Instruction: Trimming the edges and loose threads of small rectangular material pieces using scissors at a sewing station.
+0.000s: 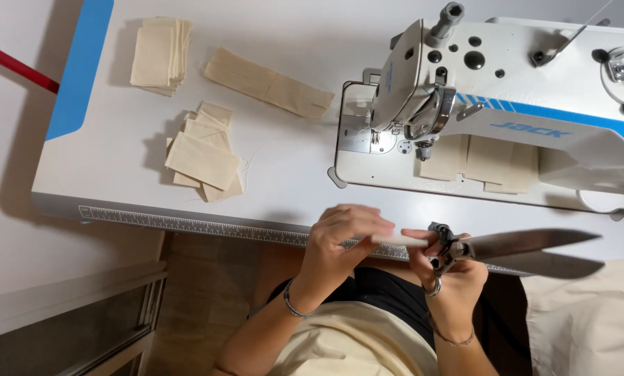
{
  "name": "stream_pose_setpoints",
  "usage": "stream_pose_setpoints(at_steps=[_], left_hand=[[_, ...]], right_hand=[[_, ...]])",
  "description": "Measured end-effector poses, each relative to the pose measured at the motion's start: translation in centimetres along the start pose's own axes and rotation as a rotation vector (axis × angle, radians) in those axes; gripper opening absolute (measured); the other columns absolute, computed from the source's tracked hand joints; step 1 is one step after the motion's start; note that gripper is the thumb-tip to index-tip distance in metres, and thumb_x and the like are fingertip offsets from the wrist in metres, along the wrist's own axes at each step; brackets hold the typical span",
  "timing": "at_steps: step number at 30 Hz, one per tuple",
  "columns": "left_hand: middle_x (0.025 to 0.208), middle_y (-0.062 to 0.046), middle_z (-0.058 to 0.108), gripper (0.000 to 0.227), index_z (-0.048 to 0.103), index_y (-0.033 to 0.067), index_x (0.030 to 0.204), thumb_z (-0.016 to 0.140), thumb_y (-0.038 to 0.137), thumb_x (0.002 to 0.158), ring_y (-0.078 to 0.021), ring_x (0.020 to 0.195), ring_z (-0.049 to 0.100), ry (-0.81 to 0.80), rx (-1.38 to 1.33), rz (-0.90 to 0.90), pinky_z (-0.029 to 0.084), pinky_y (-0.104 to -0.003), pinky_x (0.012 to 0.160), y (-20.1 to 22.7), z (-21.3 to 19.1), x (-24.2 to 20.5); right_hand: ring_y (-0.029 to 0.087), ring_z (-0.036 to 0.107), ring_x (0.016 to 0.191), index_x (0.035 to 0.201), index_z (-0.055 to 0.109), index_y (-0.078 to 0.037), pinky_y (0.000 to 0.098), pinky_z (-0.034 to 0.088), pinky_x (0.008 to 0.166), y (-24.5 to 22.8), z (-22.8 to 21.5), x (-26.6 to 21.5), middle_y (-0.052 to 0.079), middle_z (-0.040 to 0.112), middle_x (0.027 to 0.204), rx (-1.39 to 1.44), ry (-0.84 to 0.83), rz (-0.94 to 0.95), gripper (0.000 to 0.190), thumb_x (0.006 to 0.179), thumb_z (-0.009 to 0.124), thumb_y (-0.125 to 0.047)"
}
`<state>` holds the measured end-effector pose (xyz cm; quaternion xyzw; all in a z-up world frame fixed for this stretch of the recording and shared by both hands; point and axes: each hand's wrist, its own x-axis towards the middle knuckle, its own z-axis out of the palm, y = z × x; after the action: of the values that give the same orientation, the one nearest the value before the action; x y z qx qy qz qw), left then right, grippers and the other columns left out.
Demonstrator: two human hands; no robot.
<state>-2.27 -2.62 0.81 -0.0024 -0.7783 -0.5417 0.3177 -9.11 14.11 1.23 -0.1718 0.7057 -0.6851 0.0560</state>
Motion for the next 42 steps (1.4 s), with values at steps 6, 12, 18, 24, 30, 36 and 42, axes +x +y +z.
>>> stream_pose_setpoints(at_steps=[6, 12, 18, 24, 30, 36, 42], left_hand=[[0.1, 0.0, 0.045, 0.03, 0.078, 0.0306, 0.106, 0.072, 0.001, 0.101, -0.0168, 0.088, 0.05, 0.099, 0.185, 0.243, 0.047, -0.031, 0.08, -0.8, 1.8, -0.9], [0.103, -0.005, 0.052, 0.025, 0.076, 0.0251, 0.094, 0.083, 0.002, 0.09, -0.02, 0.098, 0.063, -0.024, -0.127, 0.063, 0.059, -0.031, 0.084, -3.2, 4.9, -2.4], [0.113, -0.01, 0.073, 0.036, 0.055, 0.0077, 0.141, 0.053, 0.013, 0.106, -0.0166, 0.1, 0.07, -0.032, -0.39, -0.403, 0.055, -0.024, 0.081, -1.6, 6.7, -2.1], [0.093, -0.015, 0.07, 0.048, 0.052, -0.0029, 0.133, 0.073, 0.014, 0.093, -0.0192, 0.073, 0.071, -0.166, -0.461, -0.609, 0.063, -0.028, 0.064, -1.9, 8.8, -1.3], [0.111, -0.016, 0.061, 0.056, 0.047, 0.0125, 0.15, 0.068, 0.016, 0.098, -0.0176, 0.068, 0.07, -0.035, -0.294, -0.445, 0.061, -0.026, 0.065, -4.3, 11.5, 2.9], [0.058, -0.013, 0.067, 0.035, 0.066, 0.0108, 0.129, 0.07, 0.015, 0.095, -0.0284, 0.127, 0.066, -0.112, 0.19, -0.29, 0.052, -0.038, 0.093, -9.2, 12.6, 8.0], [0.125, -0.031, 0.06, 0.035, 0.07, 0.0197, 0.126, 0.074, 0.029, 0.092, -0.0406, 0.102, 0.061, -0.122, 0.757, -0.208, 0.059, -0.047, 0.067, -8.2, 11.6, 7.8]], right_hand=[[0.031, 0.072, 0.1, 0.082, 0.046, -0.002, 0.0406, 0.058, 0.096, 0.0, -1.2, 0.0, 0.024, 0.072, 0.109, -0.059, 0.124, -0.064, 0.024, 0.093, 0.067, -0.004], [0.015, 0.06, 0.081, 0.077, 0.051, -0.012, 0.0284, 0.046, 0.079, 5.5, -4.8, -1.4, 0.001, 0.06, 0.077, 0.076, 0.173, 0.031, 0.044, 0.09, 0.076, -0.046], [0.013, 0.063, 0.086, 0.083, 0.054, -0.009, 0.0255, 0.055, 0.078, 3.9, -5.5, -1.1, 0.004, 0.064, 0.092, -0.063, 0.267, 0.164, 0.028, 0.085, 0.082, -0.009], [0.015, 0.066, 0.083, 0.09, 0.063, -0.004, 0.0267, 0.054, 0.08, 3.4, -6.3, -0.5, 0.008, 0.069, 0.093, -0.129, 0.278, 0.134, 0.019, 0.091, 0.079, -0.014], [0.021, 0.072, 0.082, 0.104, 0.058, 0.003, 0.0303, 0.058, 0.087, 3.7, -7.4, -1.1, 0.017, 0.073, 0.103, -0.1, 0.304, 0.087, 0.017, 0.099, 0.068, -0.009], [0.021, 0.073, 0.082, 0.103, 0.067, 0.003, 0.0271, 0.057, 0.082, 3.4, -8.3, -2.7, 0.012, 0.074, 0.097, -0.162, 0.317, 0.161, 0.012, 0.101, 0.067, -0.009], [0.021, 0.071, 0.079, 0.096, 0.06, 0.003, 0.0303, 0.061, 0.081, 4.4, -8.2, -3.7, 0.015, 0.073, 0.092, -0.139, 0.279, 0.195, 0.012, 0.1, 0.066, -0.007]])
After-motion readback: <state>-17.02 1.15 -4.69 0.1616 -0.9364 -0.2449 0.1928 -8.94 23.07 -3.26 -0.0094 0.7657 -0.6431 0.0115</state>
